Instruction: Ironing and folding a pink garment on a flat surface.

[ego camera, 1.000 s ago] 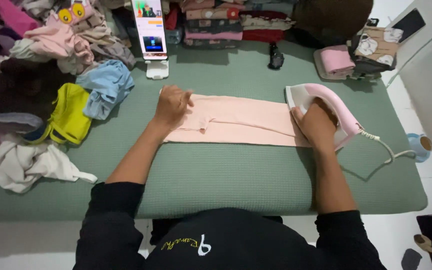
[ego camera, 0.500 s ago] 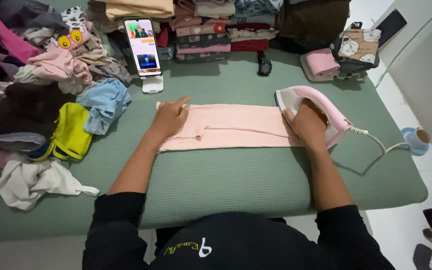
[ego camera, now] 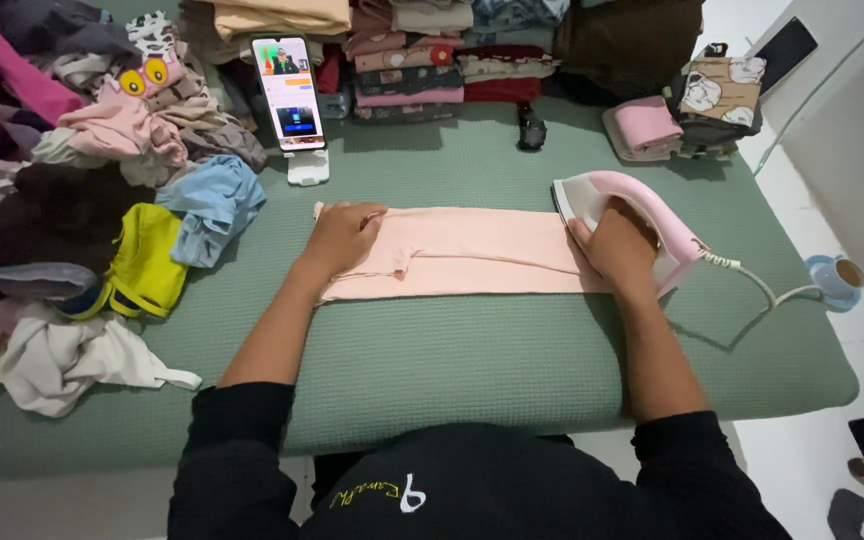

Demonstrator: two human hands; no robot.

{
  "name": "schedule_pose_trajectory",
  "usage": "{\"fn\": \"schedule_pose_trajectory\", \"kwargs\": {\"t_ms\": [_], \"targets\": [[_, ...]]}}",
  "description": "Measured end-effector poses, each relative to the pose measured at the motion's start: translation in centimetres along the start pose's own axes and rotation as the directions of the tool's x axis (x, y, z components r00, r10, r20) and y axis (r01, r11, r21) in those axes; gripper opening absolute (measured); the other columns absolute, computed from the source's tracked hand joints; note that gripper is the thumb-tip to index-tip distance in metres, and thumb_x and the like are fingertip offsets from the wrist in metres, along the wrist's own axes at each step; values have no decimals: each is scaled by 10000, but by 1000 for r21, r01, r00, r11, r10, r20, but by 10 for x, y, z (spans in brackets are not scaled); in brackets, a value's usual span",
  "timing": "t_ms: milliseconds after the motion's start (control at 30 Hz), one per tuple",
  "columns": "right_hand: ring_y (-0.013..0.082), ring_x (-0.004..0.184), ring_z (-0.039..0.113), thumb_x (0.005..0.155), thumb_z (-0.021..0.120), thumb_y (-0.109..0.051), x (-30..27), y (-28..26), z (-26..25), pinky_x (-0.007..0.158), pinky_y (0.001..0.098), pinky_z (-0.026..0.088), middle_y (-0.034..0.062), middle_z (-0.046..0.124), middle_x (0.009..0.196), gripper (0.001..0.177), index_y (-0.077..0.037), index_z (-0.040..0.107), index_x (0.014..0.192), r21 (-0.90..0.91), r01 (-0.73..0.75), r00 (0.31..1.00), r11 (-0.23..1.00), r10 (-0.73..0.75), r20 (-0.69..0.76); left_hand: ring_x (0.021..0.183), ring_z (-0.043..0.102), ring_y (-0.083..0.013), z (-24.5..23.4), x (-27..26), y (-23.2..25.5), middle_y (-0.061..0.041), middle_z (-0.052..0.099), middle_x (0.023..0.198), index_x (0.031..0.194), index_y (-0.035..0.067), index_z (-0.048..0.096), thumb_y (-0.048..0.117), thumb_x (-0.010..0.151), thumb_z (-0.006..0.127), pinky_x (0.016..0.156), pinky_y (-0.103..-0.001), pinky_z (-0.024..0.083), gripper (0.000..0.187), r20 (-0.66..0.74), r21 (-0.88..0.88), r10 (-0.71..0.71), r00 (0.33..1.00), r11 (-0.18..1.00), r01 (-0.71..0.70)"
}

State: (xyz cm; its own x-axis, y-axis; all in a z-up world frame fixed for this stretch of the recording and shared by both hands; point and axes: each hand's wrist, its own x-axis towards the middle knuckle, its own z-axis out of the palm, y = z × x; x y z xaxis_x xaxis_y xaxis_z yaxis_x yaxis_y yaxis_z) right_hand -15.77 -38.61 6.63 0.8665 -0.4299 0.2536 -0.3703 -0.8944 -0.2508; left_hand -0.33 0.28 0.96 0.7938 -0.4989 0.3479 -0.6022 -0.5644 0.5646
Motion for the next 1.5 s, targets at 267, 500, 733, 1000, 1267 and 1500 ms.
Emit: {"fn": "schedule_pose_trajectory", "kwargs": {"t_ms": [267,500,733,1000,1267,1500], "targets": [[471,1179,607,867,719,-489,0,-1,-2,968,562,473,288,622,1298,757,60,546,1359,17,-16,1000,1000,16,21,935,635,-336,-4,2,6,-130,759,915,1141,114,779,217,962,605,960,-483,449,269,27,22,-44,999,999,43],[473,1183,614,911,684,-521,4,14,14,1010,551,480,300,624,1306,774,73,535,1384,-12,33,999,999,-33,20,912,626,-318,-1,1,2,-127,736,897,1148,119,773,231,967,605,917,-463,465,271,38,10,-49,998,999,49],[472,1174,609,876,705,-511,0,4,3,973,567,474,293,623,1296,773,66,540,1363,-27,17,1000,999,-17,10,885,619,-314,-5,0,7,-127,733,867,1156,135,776,234,961,605,902,-448,469,278,54,16,-95,994,995,94],[472,1145,624,901,692,-480,-7,-7,-16,975,562,472,296,628,1274,741,76,532,1363,11,-29,993,1000,27,117,944,633,-336,-2,0,2,-132,757,948,1133,107,778,223,965,594,955,-469,448,275,34,4,-23,999,1000,23],[498,1145,622,939,675,-474,-55,23,-27,1007,548,473,338,627,1251,732,125,542,1339,9,-32,994,999,31,105,946,637,-345,2,1,-3,-120,767,955,1128,110,782,224,959,602,954,-469,447,272,23,-13,-3,1000,1000,4],[522,1219,576,970,677,-449,-11,46,6,1048,574,437,379,586,1331,747,158,515,1373,39,23,1000,999,-23,-3,940,638,-353,1,1,-1,-120,763,952,1120,119,784,219,951,610,953,-476,449,262,26,-4,-31,999,1000,31]]}}
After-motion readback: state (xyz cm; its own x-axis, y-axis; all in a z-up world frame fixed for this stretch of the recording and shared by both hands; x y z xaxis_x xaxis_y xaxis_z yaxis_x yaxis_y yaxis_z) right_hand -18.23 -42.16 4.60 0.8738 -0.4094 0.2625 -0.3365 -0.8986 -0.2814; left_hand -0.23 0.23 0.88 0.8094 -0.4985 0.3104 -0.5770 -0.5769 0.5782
